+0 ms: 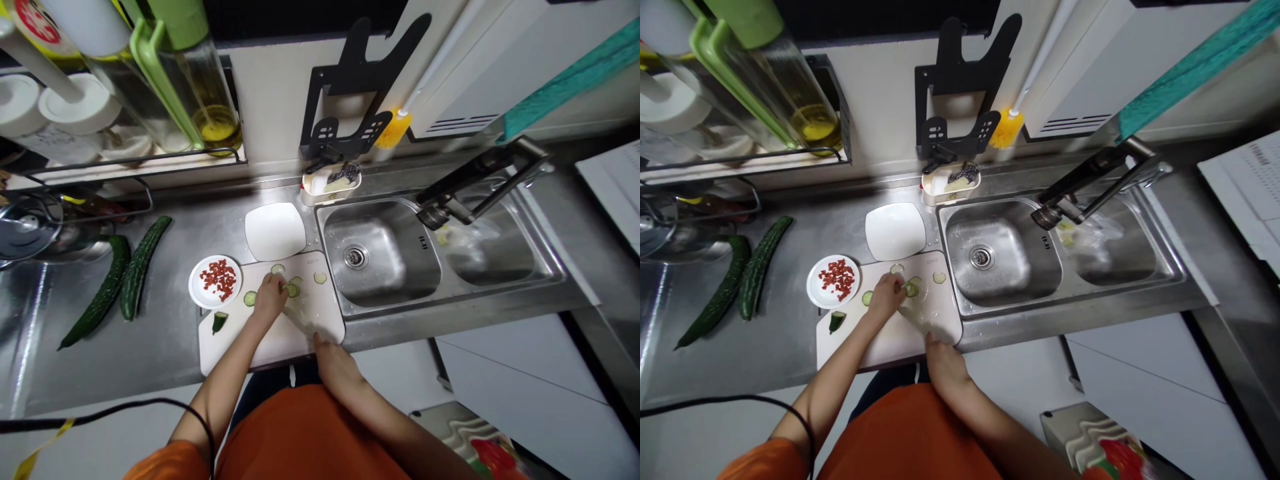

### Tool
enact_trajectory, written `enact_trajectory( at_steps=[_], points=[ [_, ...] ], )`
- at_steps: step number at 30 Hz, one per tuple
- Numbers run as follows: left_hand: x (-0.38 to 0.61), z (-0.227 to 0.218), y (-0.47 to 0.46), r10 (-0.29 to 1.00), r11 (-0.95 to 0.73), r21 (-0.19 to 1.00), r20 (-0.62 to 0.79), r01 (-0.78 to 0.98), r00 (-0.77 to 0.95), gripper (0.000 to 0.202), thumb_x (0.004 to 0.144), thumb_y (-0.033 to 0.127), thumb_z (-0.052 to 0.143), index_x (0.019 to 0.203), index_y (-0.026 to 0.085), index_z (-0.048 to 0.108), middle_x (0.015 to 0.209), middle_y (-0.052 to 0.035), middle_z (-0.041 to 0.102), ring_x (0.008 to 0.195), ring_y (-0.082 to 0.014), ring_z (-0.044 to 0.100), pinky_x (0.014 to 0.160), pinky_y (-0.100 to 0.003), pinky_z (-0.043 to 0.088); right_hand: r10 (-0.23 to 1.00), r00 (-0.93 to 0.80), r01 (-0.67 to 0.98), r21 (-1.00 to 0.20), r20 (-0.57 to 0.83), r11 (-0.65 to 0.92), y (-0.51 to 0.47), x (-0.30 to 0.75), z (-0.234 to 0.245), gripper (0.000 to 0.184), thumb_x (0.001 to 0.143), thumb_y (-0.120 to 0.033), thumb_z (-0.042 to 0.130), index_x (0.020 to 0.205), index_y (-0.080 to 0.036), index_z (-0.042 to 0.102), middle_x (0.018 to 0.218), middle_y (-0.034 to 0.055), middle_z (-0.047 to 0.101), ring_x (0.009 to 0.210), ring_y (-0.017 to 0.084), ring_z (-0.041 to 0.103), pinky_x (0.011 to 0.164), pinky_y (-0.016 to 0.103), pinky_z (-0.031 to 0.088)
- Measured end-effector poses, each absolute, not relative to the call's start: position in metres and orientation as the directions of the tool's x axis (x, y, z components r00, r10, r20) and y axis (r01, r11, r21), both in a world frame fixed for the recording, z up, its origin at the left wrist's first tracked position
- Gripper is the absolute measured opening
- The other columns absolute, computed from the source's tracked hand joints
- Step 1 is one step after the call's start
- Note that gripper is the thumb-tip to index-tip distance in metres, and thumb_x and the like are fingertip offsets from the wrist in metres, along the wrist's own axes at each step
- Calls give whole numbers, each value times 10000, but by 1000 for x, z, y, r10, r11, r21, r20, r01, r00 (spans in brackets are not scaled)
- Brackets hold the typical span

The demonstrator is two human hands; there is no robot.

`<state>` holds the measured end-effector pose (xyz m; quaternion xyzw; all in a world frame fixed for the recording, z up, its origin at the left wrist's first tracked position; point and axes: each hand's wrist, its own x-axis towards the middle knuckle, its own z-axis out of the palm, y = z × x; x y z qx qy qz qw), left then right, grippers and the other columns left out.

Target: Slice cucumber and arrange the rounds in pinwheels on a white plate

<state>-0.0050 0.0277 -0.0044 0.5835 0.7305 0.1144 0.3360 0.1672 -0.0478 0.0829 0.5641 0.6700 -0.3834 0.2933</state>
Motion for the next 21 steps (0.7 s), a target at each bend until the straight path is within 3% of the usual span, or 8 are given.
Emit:
enact_trajectory(
  at_steps=[5, 11, 21],
  points=[
    [-6, -3, 27, 928, 288, 590, -365, 754, -70, 82, 748, 151, 571, 814, 199, 580, 804, -15, 595, 731, -140, 541, 669, -243, 383, 511, -190, 981, -181, -838, 68, -45, 167, 87, 486, 810, 30, 287, 1212, -119, 516, 993, 154, 694, 928, 271, 667, 703, 332, 510],
    [-8, -2, 25, 926, 321, 634, -366, 703, -92, 104, 801, 215, 546, 846, 207, 639, 757, -7, 654, 683, -126, 562, 662, -230, 377, 504, -201, 979, -187, -840, 78, -43, 165, 90, 518, 802, 40, 279, 1250, -104, 495, 1021, 162, 687, 953, 269, 659, 731, 336, 502],
    [-26, 6, -9, 896, 436, 632, -371, 640, -243, 150, 786, 264, 533, 741, 219, 668, 660, 20, 650, 632, -115, 566, 633, -206, 379, 528, -247, 969, -214, -812, 124, -48, 178, 85, 468, 781, 42, 322, 1170, -134, 512, 957, 125, 697, 890, 236, 671, 663, 264, 459]
  ],
)
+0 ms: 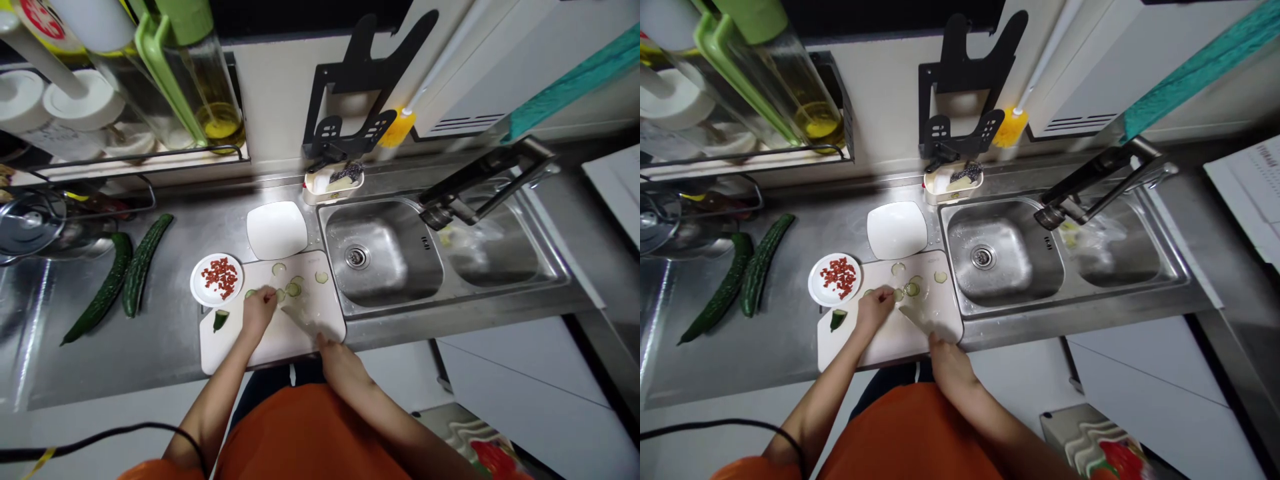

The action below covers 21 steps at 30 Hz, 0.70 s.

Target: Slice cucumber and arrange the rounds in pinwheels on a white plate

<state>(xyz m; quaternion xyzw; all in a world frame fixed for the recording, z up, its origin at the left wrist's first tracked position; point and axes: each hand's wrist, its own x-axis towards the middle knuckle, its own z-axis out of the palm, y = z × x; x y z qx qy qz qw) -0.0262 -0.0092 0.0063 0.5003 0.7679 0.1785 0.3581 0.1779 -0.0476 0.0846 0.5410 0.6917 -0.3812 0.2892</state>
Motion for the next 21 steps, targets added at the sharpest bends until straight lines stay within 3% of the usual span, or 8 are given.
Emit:
enact_trajectory(
  at_steps=[8, 16, 21],
  points=[
    [-31, 3, -28, 843, 535, 621, -433, 572, -319, 138, 789, 292, 539, 802, 245, 669, 719, 29, 674, 677, -115, 618, 660, -194, 395, 569, -246, 969, -222, -784, 114, -44, 170, 89, 451, 790, 23, 317, 1160, -135, 522, 976, 135, 684, 898, 229, 663, 671, 265, 453],
    [-27, 2, -31, 853, 518, 560, -393, 646, -343, 155, 826, 274, 506, 822, 238, 657, 729, 7, 661, 684, -128, 609, 674, -212, 391, 594, -252, 968, -200, -764, 154, -39, 152, 84, 456, 859, -17, 281, 1244, -151, 484, 1004, 153, 673, 891, 247, 665, 672, 283, 480],
    [-26, 0, -31, 847, 528, 549, -395, 648, -356, 190, 839, 283, 494, 894, 237, 669, 769, -15, 673, 724, -141, 628, 675, -220, 394, 598, -244, 970, -178, -763, 168, -37, 147, 85, 422, 878, -27, 256, 1201, -151, 498, 991, 153, 673, 888, 251, 668, 675, 298, 497]
  ],
)
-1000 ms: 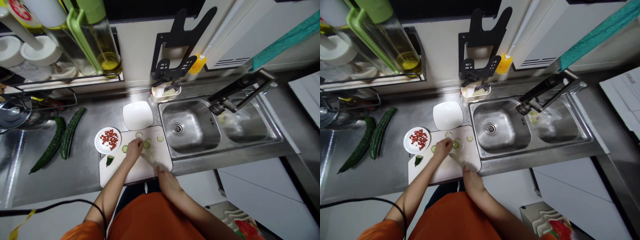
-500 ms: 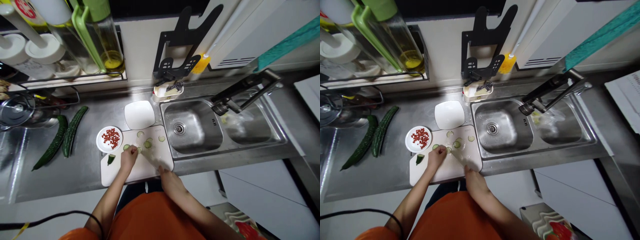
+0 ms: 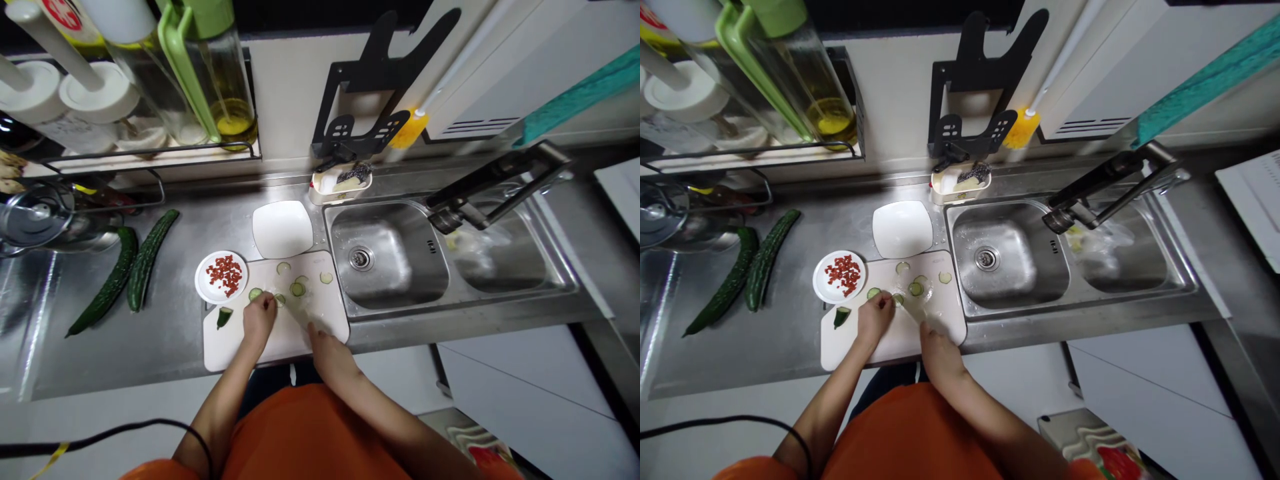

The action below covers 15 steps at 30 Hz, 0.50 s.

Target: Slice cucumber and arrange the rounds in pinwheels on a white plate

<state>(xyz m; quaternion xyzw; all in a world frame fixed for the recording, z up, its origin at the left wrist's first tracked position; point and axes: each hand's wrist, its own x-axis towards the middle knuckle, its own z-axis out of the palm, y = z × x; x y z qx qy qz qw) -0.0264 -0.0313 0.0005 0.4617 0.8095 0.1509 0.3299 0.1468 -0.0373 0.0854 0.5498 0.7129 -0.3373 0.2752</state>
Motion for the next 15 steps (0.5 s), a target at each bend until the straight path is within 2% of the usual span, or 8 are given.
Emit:
enact_trajectory(
  at_steps=[15],
  points=[
    [-26, 1, -30, 847, 522, 508, -402, 686, -347, 173, 857, 283, 493, 873, 236, 660, 792, -20, 665, 716, -137, 610, 682, -229, 375, 604, -239, 971, -171, -761, 170, -34, 140, 88, 426, 890, -30, 232, 1190, -154, 507, 984, 150, 673, 909, 251, 665, 678, 300, 500]
  ],
)
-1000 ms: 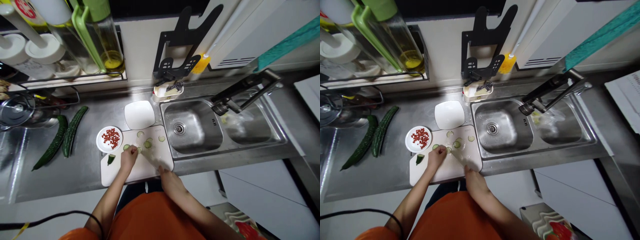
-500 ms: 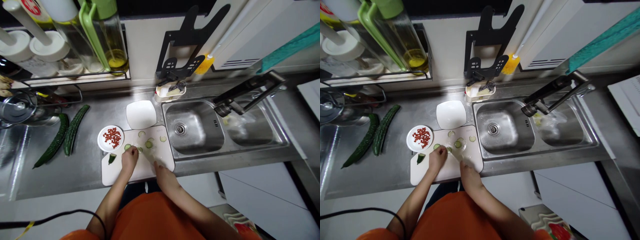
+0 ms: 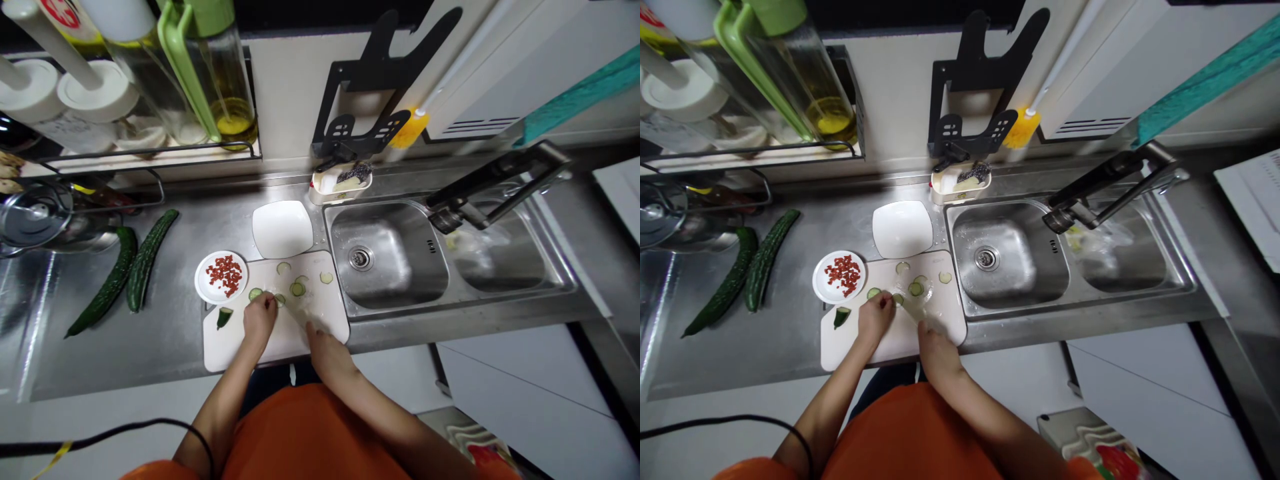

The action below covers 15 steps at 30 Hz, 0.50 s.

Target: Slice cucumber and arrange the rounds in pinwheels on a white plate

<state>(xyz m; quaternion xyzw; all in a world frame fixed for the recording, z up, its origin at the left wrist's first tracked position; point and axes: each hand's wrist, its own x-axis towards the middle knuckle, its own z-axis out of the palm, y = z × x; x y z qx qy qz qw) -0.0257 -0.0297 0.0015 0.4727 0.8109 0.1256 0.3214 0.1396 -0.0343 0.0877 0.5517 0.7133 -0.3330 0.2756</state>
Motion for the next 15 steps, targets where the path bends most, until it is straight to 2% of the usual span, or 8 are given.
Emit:
enact_trajectory(
  at_steps=[9, 15],
  points=[
    [-25, 2, -30, 850, 515, 495, -397, 700, -345, 168, 852, 274, 494, 869, 239, 657, 776, -18, 651, 717, -140, 608, 674, -230, 368, 580, -240, 971, -201, -778, 132, -33, 137, 86, 444, 876, -6, 241, 1211, -137, 502, 998, 150, 681, 923, 251, 664, 707, 323, 508],
    [-23, 6, -30, 854, 509, 507, -397, 696, -336, 151, 849, 286, 497, 816, 237, 636, 727, -2, 629, 648, -128, 556, 626, -228, 333, 556, -204, 979, -171, -806, 112, -44, 153, 87, 478, 854, 10, 280, 1254, -151, 486, 1006, 140, 685, 918, 246, 667, 700, 298, 501]
  ],
)
